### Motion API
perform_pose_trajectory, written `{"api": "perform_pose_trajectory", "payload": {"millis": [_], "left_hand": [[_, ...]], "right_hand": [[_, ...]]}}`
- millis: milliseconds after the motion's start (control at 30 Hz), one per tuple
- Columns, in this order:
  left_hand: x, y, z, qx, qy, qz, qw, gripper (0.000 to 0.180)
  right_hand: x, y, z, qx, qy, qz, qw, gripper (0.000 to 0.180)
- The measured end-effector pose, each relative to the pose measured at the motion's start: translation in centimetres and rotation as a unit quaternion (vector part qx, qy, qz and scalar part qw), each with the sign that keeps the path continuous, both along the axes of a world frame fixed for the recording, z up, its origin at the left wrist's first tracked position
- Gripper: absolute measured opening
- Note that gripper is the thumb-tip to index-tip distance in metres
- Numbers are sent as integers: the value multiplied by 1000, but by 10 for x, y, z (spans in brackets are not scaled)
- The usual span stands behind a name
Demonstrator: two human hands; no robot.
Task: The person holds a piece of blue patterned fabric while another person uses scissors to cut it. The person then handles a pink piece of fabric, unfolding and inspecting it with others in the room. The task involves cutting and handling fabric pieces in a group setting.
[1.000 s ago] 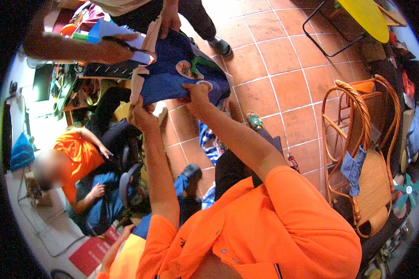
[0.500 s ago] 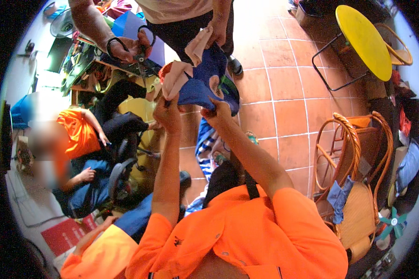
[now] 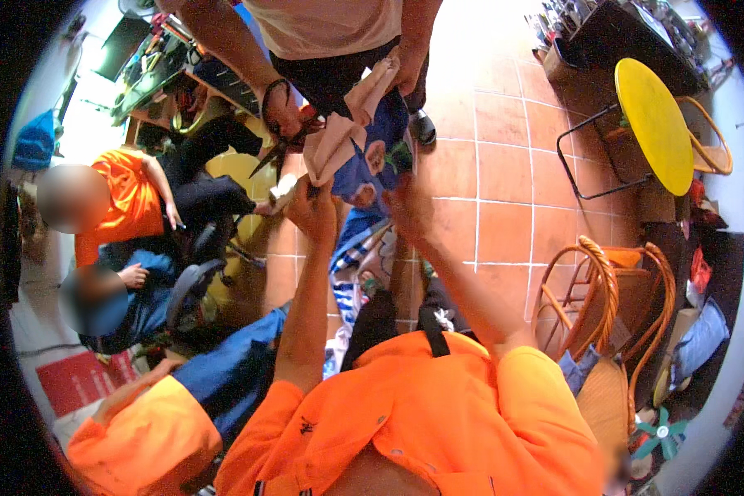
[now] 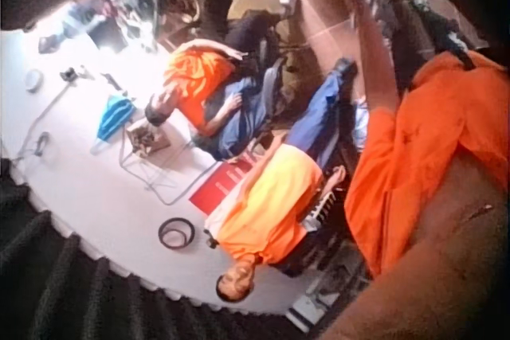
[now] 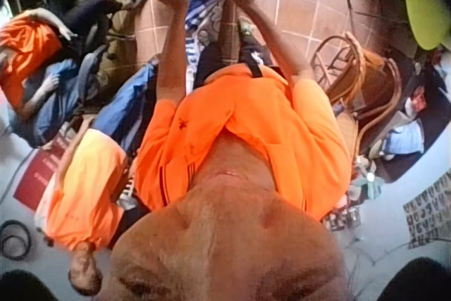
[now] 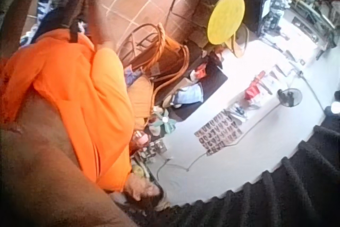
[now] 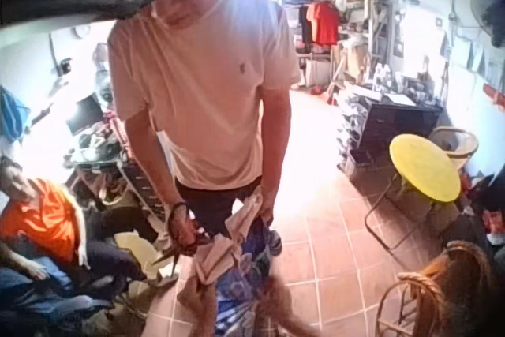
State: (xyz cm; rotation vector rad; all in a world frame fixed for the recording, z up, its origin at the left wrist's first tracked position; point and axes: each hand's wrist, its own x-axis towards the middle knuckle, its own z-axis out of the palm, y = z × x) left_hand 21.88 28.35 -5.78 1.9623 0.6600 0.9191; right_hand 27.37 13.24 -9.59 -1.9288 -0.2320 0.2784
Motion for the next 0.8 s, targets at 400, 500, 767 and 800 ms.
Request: {"api": "perform_pose_trajectory", "payload": {"millis": [400,500,767,800], "left_hand": [[-15,1,5,118,-13,-2,993,13],[-14,1,-5,126,-22,1,992,17],[-4,-12,-16,74,21,2,997,22],[-3,-13,-15,71,7,1,997,19]], "right_hand": [[85,49,74,-14,-522,307,796,50],[86,48,63,-11,-502,292,814,48],[82,30,48,13,-487,208,848,27],[81,30,47,22,-471,185,862,26]]}}
